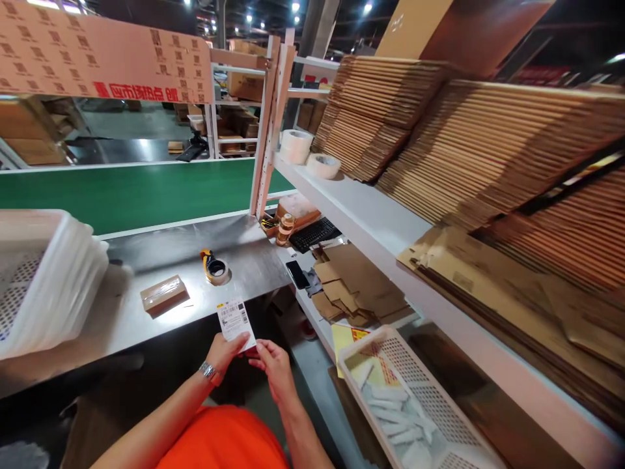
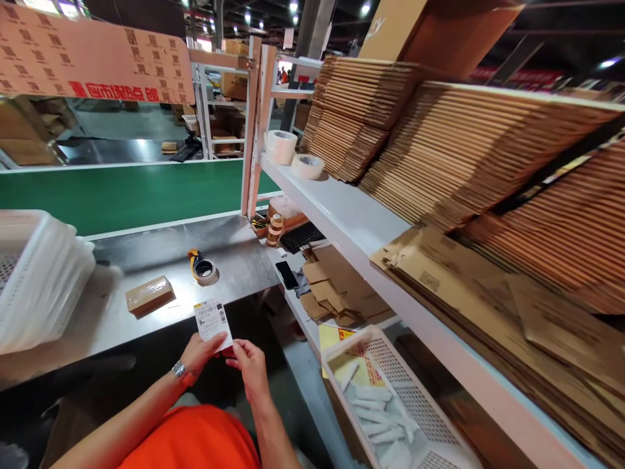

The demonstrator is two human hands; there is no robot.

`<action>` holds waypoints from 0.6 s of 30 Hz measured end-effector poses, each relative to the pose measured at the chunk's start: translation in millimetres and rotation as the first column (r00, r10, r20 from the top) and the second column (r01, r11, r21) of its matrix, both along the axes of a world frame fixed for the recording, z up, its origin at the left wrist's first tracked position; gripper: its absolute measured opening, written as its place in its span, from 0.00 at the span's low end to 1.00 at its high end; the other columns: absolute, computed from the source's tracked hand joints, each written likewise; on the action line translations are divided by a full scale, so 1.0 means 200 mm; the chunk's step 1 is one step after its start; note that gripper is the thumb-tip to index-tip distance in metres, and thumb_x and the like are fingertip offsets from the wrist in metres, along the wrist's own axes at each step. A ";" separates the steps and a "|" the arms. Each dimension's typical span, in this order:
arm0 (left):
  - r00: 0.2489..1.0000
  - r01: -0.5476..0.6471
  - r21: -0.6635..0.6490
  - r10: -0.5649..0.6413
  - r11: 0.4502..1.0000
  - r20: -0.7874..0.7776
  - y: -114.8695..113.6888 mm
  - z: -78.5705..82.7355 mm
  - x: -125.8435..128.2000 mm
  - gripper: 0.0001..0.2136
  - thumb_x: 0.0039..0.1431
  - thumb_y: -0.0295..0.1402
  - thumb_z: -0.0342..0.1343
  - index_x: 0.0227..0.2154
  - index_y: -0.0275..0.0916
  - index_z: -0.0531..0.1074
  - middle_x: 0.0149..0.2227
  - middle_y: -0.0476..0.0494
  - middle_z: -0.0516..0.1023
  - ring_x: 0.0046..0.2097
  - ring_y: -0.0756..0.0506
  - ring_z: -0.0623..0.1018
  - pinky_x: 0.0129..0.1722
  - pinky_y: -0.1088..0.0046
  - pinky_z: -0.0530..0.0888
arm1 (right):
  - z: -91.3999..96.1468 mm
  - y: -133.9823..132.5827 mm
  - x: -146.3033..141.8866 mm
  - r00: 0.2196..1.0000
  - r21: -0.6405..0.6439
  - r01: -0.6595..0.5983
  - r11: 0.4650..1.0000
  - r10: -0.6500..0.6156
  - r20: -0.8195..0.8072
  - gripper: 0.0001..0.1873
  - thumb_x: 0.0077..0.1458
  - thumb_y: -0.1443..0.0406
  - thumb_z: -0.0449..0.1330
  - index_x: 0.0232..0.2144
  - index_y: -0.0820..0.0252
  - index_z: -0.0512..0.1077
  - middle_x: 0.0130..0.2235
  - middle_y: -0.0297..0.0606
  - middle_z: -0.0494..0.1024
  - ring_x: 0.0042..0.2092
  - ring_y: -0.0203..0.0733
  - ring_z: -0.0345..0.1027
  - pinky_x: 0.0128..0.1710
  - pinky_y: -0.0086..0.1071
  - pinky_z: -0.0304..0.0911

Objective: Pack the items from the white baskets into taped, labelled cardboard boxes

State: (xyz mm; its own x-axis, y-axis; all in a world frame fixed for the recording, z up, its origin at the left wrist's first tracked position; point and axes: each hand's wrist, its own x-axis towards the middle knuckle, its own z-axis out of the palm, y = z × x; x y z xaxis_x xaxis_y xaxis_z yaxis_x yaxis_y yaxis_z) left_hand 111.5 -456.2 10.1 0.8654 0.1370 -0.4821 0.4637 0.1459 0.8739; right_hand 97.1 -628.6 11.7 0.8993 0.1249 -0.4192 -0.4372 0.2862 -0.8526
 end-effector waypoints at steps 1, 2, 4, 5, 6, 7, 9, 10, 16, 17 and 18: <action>1.000 -0.004 0.000 0.004 1.000 0.016 0.01 -0.01 0.00 0.22 0.46 0.52 0.76 0.31 0.35 0.87 0.32 0.36 0.89 0.30 0.41 0.82 0.31 0.66 0.78 | 0.00 0.01 0.00 1.000 0.000 -0.004 1.000 0.004 0.001 0.38 0.42 0.35 0.83 0.39 0.60 0.89 0.38 0.45 0.92 0.43 0.53 0.88 0.42 0.40 0.81; 1.000 -0.007 -0.003 0.007 1.000 0.029 0.02 -0.01 0.00 0.23 0.45 0.53 0.76 0.31 0.35 0.87 0.32 0.35 0.89 0.30 0.41 0.82 0.31 0.66 0.78 | 0.01 0.02 0.00 1.000 -0.001 -0.007 1.000 0.007 0.003 0.38 0.42 0.35 0.83 0.39 0.60 0.89 0.38 0.46 0.92 0.43 0.53 0.88 0.42 0.40 0.81; 0.999 -0.010 -0.002 0.010 1.000 0.035 0.04 -0.02 0.01 0.24 0.44 0.55 0.75 0.30 0.35 0.86 0.31 0.36 0.88 0.29 0.42 0.82 0.30 0.66 0.78 | 0.01 0.04 0.01 1.000 -0.004 -0.010 1.000 0.010 0.001 0.38 0.41 0.34 0.83 0.39 0.60 0.89 0.38 0.46 0.92 0.43 0.53 0.88 0.41 0.39 0.81; 0.999 -0.009 0.001 0.009 1.000 0.032 0.05 -0.03 0.01 0.24 0.44 0.55 0.75 0.30 0.36 0.86 0.31 0.36 0.88 0.29 0.42 0.82 0.30 0.67 0.78 | 0.02 0.05 0.01 1.000 -0.005 -0.008 1.000 0.008 -0.004 0.39 0.41 0.34 0.83 0.39 0.60 0.89 0.38 0.47 0.92 0.43 0.53 0.88 0.41 0.39 0.81; 1.000 -0.009 0.006 0.009 1.000 0.029 0.05 -0.04 0.01 0.25 0.44 0.56 0.75 0.30 0.36 0.86 0.31 0.37 0.88 0.29 0.42 0.82 0.30 0.67 0.78 | 0.02 0.05 0.01 1.000 -0.007 -0.007 1.000 0.007 -0.008 0.39 0.40 0.34 0.83 0.39 0.60 0.89 0.39 0.47 0.92 0.44 0.53 0.88 0.41 0.39 0.81; 1.000 -0.009 0.010 0.009 1.000 0.025 0.06 -0.04 0.01 0.25 0.44 0.56 0.75 0.30 0.36 0.86 0.31 0.37 0.88 0.29 0.42 0.82 0.30 0.67 0.78 | 0.02 0.06 0.01 1.000 -0.007 -0.006 1.000 0.005 -0.012 0.39 0.40 0.35 0.83 0.39 0.60 0.89 0.39 0.47 0.92 0.44 0.54 0.88 0.40 0.39 0.81; 1.000 -0.014 0.012 0.014 1.000 0.022 0.06 -0.04 0.01 0.25 0.44 0.55 0.75 0.30 0.35 0.86 0.31 0.36 0.88 0.29 0.42 0.82 0.30 0.66 0.77 | 0.02 0.06 0.01 1.000 0.000 -0.006 1.000 0.006 -0.013 0.39 0.41 0.35 0.83 0.40 0.61 0.90 0.39 0.47 0.92 0.44 0.53 0.88 0.40 0.38 0.81; 1.000 -0.018 0.009 0.018 1.000 0.022 0.06 -0.04 0.01 0.25 0.45 0.55 0.75 0.30 0.34 0.86 0.31 0.36 0.88 0.29 0.42 0.81 0.30 0.66 0.77 | 0.02 0.07 0.01 1.000 0.005 -0.005 1.000 0.005 -0.012 0.39 0.42 0.35 0.83 0.40 0.61 0.90 0.39 0.47 0.92 0.44 0.52 0.88 0.40 0.37 0.81; 1.000 -0.031 -0.017 0.031 0.999 0.000 0.05 -0.01 0.01 0.24 0.44 0.53 0.75 0.31 0.34 0.86 0.32 0.35 0.88 0.30 0.42 0.81 0.31 0.66 0.76 | 0.00 0.07 0.02 1.000 -0.029 0.016 0.999 -0.016 -0.018 0.41 0.38 0.33 0.83 0.39 0.61 0.89 0.36 0.45 0.91 0.40 0.50 0.87 0.38 0.37 0.81; 0.999 -0.031 -0.020 0.031 0.999 -0.010 0.04 -0.01 0.01 0.24 0.43 0.53 0.76 0.31 0.34 0.86 0.33 0.35 0.88 0.30 0.42 0.81 0.31 0.66 0.76 | 0.00 0.07 0.02 1.000 -0.039 0.019 0.999 -0.020 -0.018 0.41 0.37 0.33 0.83 0.38 0.61 0.90 0.36 0.45 0.91 0.39 0.49 0.87 0.38 0.37 0.81; 0.999 -0.033 -0.025 0.033 0.999 -0.016 0.04 -0.02 0.01 0.24 0.43 0.53 0.76 0.32 0.35 0.86 0.33 0.35 0.88 0.30 0.42 0.81 0.31 0.66 0.76 | 0.00 0.06 0.02 1.000 -0.050 0.021 0.999 -0.022 -0.019 0.41 0.37 0.33 0.83 0.38 0.61 0.90 0.36 0.45 0.91 0.39 0.50 0.87 0.38 0.38 0.81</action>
State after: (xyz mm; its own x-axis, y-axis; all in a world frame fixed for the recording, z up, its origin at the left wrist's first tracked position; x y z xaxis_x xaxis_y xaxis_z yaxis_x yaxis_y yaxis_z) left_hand 112.9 -448.6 6.9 0.8529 0.1531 -0.4992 0.4720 0.1828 0.8624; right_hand 100.2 -616.1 10.9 0.8931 0.0847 -0.4418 -0.4481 0.2533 -0.8573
